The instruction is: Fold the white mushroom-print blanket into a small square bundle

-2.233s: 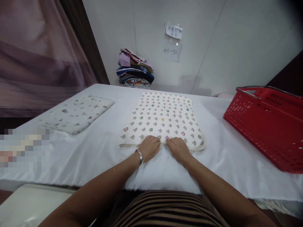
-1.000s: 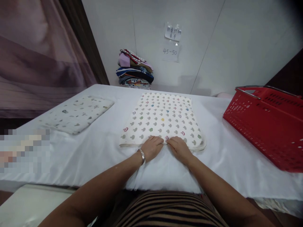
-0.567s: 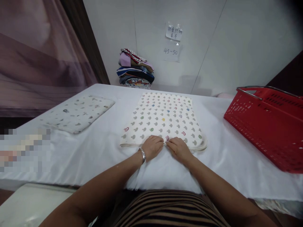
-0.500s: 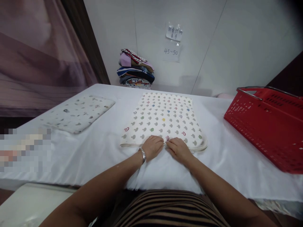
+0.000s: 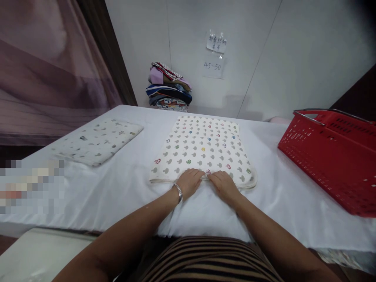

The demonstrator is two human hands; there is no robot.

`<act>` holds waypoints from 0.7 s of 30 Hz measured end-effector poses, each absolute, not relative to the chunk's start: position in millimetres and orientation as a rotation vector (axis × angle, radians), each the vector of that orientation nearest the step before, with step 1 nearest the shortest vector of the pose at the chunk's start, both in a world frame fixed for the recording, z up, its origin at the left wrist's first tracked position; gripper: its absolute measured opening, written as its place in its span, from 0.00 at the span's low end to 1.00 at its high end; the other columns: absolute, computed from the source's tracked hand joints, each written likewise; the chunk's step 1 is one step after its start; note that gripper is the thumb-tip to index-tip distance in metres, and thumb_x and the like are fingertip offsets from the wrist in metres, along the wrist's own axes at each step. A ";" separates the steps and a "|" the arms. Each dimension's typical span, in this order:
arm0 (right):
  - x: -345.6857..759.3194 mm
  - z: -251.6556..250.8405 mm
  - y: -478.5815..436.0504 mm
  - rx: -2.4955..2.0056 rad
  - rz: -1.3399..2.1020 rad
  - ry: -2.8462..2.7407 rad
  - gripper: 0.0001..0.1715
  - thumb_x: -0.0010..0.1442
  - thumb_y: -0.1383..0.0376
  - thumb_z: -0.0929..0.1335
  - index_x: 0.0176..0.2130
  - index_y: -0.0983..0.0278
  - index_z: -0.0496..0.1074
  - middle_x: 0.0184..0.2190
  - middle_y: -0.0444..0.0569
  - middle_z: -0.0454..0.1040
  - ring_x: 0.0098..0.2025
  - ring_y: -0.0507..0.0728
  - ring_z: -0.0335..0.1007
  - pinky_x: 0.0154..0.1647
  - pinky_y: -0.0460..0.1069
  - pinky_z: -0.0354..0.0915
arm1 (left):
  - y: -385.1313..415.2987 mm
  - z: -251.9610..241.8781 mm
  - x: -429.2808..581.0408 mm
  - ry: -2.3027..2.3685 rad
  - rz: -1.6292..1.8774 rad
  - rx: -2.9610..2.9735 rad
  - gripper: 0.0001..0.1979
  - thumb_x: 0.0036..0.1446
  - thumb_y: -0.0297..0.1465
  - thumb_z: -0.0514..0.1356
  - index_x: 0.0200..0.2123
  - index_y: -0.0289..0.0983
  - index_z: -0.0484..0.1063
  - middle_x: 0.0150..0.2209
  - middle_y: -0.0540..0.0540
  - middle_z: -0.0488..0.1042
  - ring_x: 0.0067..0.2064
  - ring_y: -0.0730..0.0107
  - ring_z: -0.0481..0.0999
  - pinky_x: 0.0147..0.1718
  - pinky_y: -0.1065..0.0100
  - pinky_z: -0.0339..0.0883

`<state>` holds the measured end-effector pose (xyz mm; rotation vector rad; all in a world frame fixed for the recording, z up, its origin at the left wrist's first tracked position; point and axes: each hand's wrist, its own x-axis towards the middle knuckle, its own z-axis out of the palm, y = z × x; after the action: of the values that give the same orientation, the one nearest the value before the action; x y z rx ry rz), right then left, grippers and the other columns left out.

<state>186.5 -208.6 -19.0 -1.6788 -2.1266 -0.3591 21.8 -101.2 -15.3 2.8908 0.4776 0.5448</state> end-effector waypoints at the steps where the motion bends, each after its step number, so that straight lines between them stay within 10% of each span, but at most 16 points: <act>1: 186.6 -19.5 -208.5 -1.675 -0.356 -2.127 0.13 0.61 0.73 0.59 0.42 0.67 0.68 0.33 0.52 0.71 0.36 0.56 0.62 0.35 0.50 0.56 | -101.6 -14.4 21.6 0.483 0.522 2.896 0.10 0.56 0.25 0.52 0.42 0.36 0.66 0.39 0.46 0.71 0.41 0.65 0.68 0.41 0.63 0.61; 21: 186.5 -19.8 -212.1 -1.650 -0.332 -2.149 0.09 0.59 0.73 0.61 0.33 0.66 0.69 0.33 0.49 0.71 0.35 0.55 0.60 0.35 0.49 0.55 | -104.1 -15.1 12.7 0.388 0.428 3.036 0.08 0.58 0.26 0.52 0.37 0.38 0.71 0.42 0.48 0.70 0.41 0.66 0.66 0.40 0.63 0.58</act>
<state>186.5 -212.1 -19.8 -1.6500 -2.1491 -0.3319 12.7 -104.1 -15.1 3.0355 0.3881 0.4282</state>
